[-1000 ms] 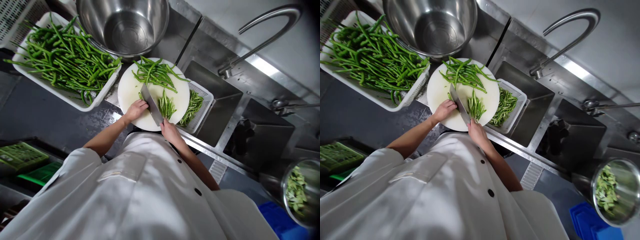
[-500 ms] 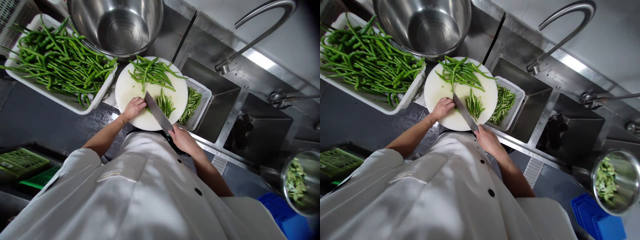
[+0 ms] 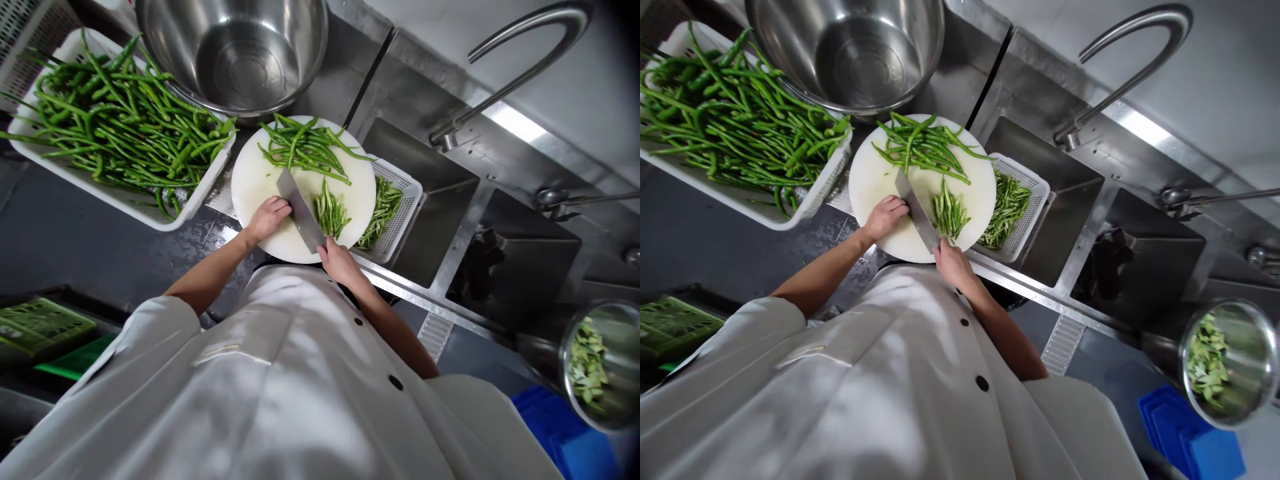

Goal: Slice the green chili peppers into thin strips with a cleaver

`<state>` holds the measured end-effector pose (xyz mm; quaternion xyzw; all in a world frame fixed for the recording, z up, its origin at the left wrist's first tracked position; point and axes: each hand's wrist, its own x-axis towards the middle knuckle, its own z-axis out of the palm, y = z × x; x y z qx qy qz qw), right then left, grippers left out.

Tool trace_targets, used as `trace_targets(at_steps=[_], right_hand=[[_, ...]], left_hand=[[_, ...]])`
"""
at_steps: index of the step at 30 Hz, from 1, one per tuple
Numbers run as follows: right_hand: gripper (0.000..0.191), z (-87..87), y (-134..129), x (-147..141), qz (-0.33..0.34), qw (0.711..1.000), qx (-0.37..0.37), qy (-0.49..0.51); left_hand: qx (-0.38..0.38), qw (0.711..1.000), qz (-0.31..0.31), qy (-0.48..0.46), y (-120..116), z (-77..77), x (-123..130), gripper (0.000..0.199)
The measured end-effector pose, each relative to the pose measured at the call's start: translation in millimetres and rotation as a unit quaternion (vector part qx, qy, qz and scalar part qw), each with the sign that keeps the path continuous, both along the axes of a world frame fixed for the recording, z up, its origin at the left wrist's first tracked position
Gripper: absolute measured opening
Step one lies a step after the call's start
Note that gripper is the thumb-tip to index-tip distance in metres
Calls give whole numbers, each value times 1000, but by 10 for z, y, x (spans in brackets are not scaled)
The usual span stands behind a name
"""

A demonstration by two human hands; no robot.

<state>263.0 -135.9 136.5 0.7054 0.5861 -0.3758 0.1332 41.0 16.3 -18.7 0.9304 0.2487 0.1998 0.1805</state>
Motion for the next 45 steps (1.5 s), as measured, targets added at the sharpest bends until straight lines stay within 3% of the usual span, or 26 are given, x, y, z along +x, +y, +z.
trace_targets(at_steps=[3, 5, 8, 13, 16, 19, 22, 25, 27, 31, 35, 39, 42, 45], right_hand=[[39, -69, -43, 48, -12, 1000, 25, 14], [37, -29, -172, 153, -15, 999, 28, 22], [31, 19, -377, 245, 3, 999, 25, 38], [29, -166, -416, 146, -7, 998, 22, 54], [31, -265, -421, 219, -66, 996, 37, 57], [35, -272, -520, 401, -105, 992, 41, 57], [37, -212, -635, 505, -94, 995, 32, 27], [42, -92, -669, 453, -40, 999, 1, -21], [44, 10, -624, 357, 7, 999, -11, -44], [43, 145, -336, 82, 85, 995, 10, -58], [39, 59, 152, -243, 116, 992, 42, -37], [42, -86, 453, -315, 111, 991, 71, -15], [43, -111, 316, -68, 97, 993, 63, -7], [42, -67, -51, 269, 84, 995, 42, -23]], left_hand=[[-20, 999, 20, -32, 61, 40, -22, 29], [-30, 992, 96, -79, 235, 112, 1, 27], [-41, 963, 228, -139, 722, 239, 202, 22], [-102, 959, 249, -95, 1592, 351, 821, 35], [-126, 947, 294, -41, 1789, 460, 913, 30], [-118, 937, 328, -30, 1624, 610, 636, 29], [-133, 941, 311, -26, 1128, 658, 192, 32], [-158, 933, 323, 15, 502, 531, -152, 28], [-133, 926, 354, -6, 146, 390, -279, 24], [-61, 900, 429, -50, -292, 150, -395, 31], [-67, 902, 427, 9, -460, 85, -487, 21], [-38, 915, 402, 9, -476, 182, -527, 19], [-14, 947, 320, 12, -448, 256, -421, 19], [-9, 979, 203, 21, -405, 224, -226, 27]])
